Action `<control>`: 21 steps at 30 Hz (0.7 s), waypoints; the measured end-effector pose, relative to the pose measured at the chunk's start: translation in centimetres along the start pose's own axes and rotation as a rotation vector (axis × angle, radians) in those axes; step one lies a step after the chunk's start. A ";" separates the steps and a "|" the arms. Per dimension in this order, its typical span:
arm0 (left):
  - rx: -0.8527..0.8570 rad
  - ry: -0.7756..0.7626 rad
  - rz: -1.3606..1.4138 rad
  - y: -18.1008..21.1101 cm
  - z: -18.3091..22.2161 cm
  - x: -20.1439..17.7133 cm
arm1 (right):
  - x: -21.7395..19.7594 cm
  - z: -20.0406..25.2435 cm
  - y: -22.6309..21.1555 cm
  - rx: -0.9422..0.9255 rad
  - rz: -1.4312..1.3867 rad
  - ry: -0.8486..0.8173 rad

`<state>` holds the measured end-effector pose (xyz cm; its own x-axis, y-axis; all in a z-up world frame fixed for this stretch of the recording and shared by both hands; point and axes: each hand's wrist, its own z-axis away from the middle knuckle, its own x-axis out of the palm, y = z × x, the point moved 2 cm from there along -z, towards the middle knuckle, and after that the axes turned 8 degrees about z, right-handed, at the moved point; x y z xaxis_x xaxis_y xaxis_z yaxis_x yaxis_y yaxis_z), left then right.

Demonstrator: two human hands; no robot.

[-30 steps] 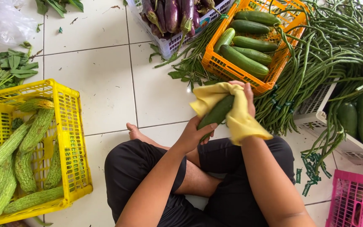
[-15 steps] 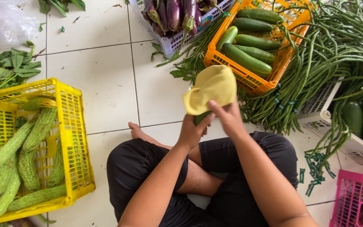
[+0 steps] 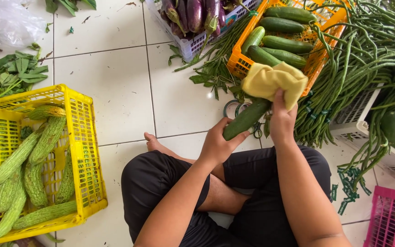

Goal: Wiping cucumbers with a cloth and sorting them into baskets.

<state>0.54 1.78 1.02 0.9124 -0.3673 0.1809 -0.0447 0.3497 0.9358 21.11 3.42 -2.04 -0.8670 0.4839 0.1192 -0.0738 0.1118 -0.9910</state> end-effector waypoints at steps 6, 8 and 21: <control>-0.069 0.248 -0.169 -2.0 -1.5 -1.1 | 5.7 3.7 -3.6 -0.534 0.909 -0.370; -0.115 0.292 -0.191 -2.6 -1.7 -1.6 | 7.6 5.6 -4.3 -0.454 0.898 -0.464; 0.042 0.142 -0.348 0.1 0.2 0.8 | 0.7 0.0 -1.6 -0.303 0.890 -0.177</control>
<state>1.22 1.34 1.32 0.9230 -0.3339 -0.1913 0.2641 0.1881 0.9460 20.66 3.58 -0.42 -0.6075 0.3648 -0.7057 0.7574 -0.0019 -0.6530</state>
